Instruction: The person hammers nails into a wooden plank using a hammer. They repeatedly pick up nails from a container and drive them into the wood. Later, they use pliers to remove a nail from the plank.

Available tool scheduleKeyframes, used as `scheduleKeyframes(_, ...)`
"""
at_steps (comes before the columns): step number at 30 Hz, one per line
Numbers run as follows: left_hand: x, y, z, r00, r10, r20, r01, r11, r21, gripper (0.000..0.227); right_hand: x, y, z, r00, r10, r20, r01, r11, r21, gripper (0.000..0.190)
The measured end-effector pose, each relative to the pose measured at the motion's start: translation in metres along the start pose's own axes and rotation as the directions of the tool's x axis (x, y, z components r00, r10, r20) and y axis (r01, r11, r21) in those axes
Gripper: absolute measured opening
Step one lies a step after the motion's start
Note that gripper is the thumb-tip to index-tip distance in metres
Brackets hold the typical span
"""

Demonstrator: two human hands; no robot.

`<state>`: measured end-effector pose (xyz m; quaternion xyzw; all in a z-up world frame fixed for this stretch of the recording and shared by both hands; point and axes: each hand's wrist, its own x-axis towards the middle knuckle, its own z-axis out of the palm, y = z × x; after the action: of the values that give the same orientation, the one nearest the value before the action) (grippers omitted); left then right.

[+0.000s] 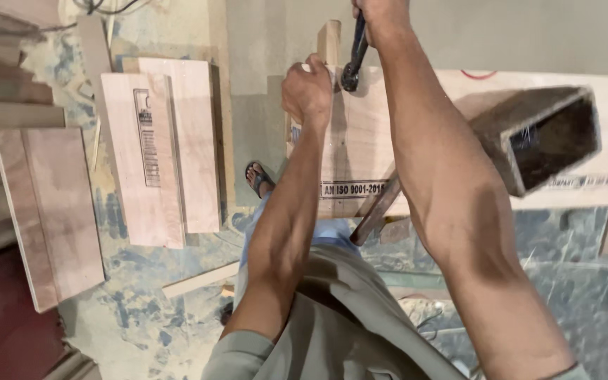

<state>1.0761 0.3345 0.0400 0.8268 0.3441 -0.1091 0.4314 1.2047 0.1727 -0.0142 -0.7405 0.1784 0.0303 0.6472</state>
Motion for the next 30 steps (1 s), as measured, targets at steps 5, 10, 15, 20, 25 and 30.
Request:
scheduleKeyframes(5,0.012,0.003,-0.003,1.000,-0.005,0.011,0.005,0.999,0.037,0.054,-0.002,-0.076,0.030,0.943,0.327,-0.053,-0.313,0.932,0.183,0.032)
scheduleKeyframes(10,0.011,0.007,0.000,1.000,-0.010,-0.005,0.010,0.998,0.062,0.052,-0.015,-0.124,0.041,0.928,0.369,-0.053,-0.366,0.928,0.067,0.027)
scheduleKeyframes(15,0.012,0.002,-0.003,1.000,-0.005,-0.028,0.008,0.995,0.101,0.050,-0.016,-0.122,0.048,0.915,0.402,-0.025,-0.402,0.915,0.025,0.026)
scheduleKeyframes(20,0.006,-0.002,-0.006,1.000,-0.001,-0.005,0.002,0.999,0.040,0.052,-0.017,-0.124,0.035,0.889,0.455,0.051,-0.458,0.882,0.111,0.022)
scheduleKeyframes(25,0.012,0.007,-0.009,1.000,0.010,0.023,-0.011,0.998,0.054,0.051,-0.057,-0.136,0.000,0.925,0.286,0.248,-0.357,0.880,0.315,0.035)
scheduleKeyframes(30,0.010,0.012,-0.017,0.999,-0.017,0.046,0.014,0.998,0.060,0.052,-0.138,-0.116,-0.022,0.969,-0.185,0.161,0.088,0.874,0.478,0.088)
